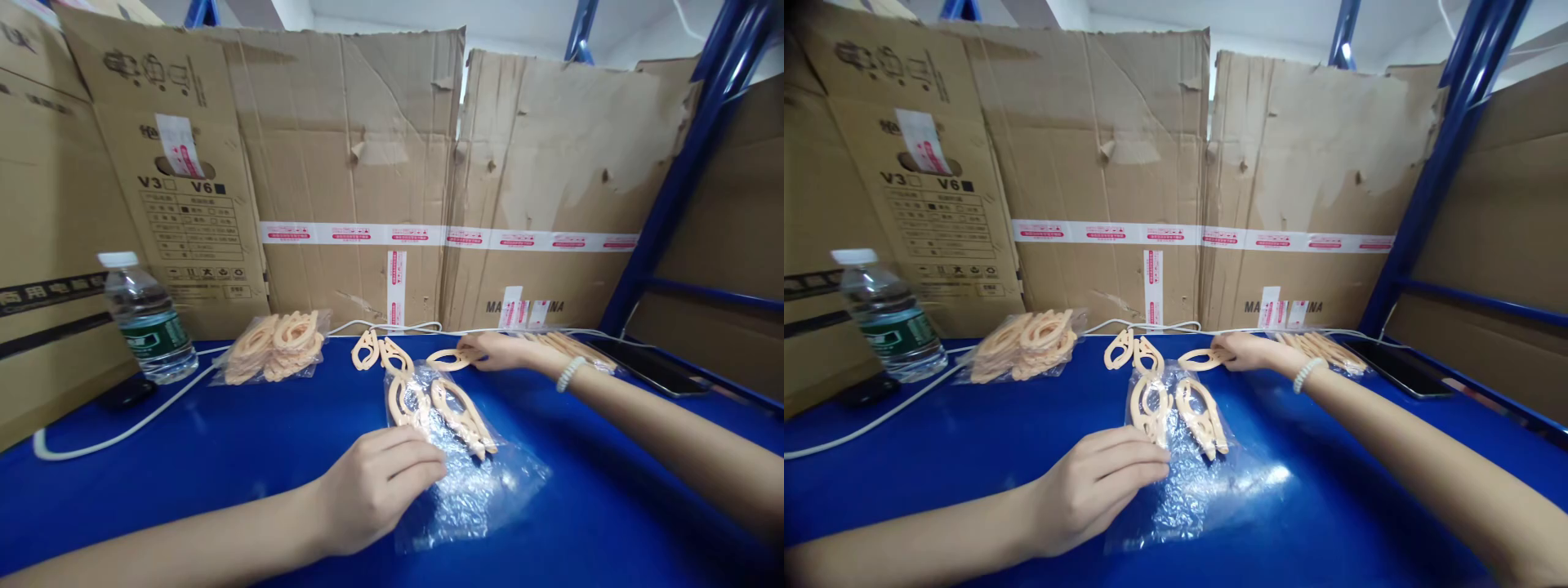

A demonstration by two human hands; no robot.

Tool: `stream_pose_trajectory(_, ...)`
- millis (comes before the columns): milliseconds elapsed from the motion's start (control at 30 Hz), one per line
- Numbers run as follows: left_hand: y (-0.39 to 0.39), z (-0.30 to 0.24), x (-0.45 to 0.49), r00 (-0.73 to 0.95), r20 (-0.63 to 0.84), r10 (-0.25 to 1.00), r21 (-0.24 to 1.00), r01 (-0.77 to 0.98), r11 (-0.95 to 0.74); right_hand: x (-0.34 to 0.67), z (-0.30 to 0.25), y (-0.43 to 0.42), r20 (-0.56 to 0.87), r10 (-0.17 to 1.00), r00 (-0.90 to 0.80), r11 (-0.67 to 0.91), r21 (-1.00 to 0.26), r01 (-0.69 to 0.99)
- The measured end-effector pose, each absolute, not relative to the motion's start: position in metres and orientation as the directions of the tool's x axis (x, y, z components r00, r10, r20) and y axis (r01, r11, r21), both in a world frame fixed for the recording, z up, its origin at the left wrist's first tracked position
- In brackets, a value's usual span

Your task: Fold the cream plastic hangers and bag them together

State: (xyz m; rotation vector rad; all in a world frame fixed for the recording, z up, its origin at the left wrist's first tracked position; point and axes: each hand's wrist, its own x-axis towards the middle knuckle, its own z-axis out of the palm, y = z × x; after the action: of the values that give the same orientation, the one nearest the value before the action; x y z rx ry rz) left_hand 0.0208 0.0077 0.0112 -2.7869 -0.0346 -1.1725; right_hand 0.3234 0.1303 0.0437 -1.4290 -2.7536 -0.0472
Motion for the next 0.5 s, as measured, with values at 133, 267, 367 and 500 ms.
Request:
stream_pose_trajectory(133,0.008,0.01,0.021,0.695,0.718,-0.041,-0.109,0.054,-0.993,0.346,0.045,0.09,0.171,0.808,-0.564,0.574,-0.011,0.819)
stream_pose_trajectory(267,0.008,0.012,0.02,0.689,0.723,-0.046,-0.125,0.065,-0.99,0.354,0.059,0.044,0.512,0.709,-0.486,0.579,-0.028,0.815)
stream_pose_trajectory(367,0.008,0.013,0.02,0.677,0.735,-0.05,-0.133,0.072,-0.989,0.344,0.075,-0.006,0.744,0.567,-0.354,0.575,-0.049,0.817)
stream_pose_trajectory(500,0.01,0.009,0.019,0.67,0.741,-0.05,-0.129,0.068,-0.989,0.321,0.071,-0.08,0.809,0.514,-0.284,0.545,-0.052,0.837)
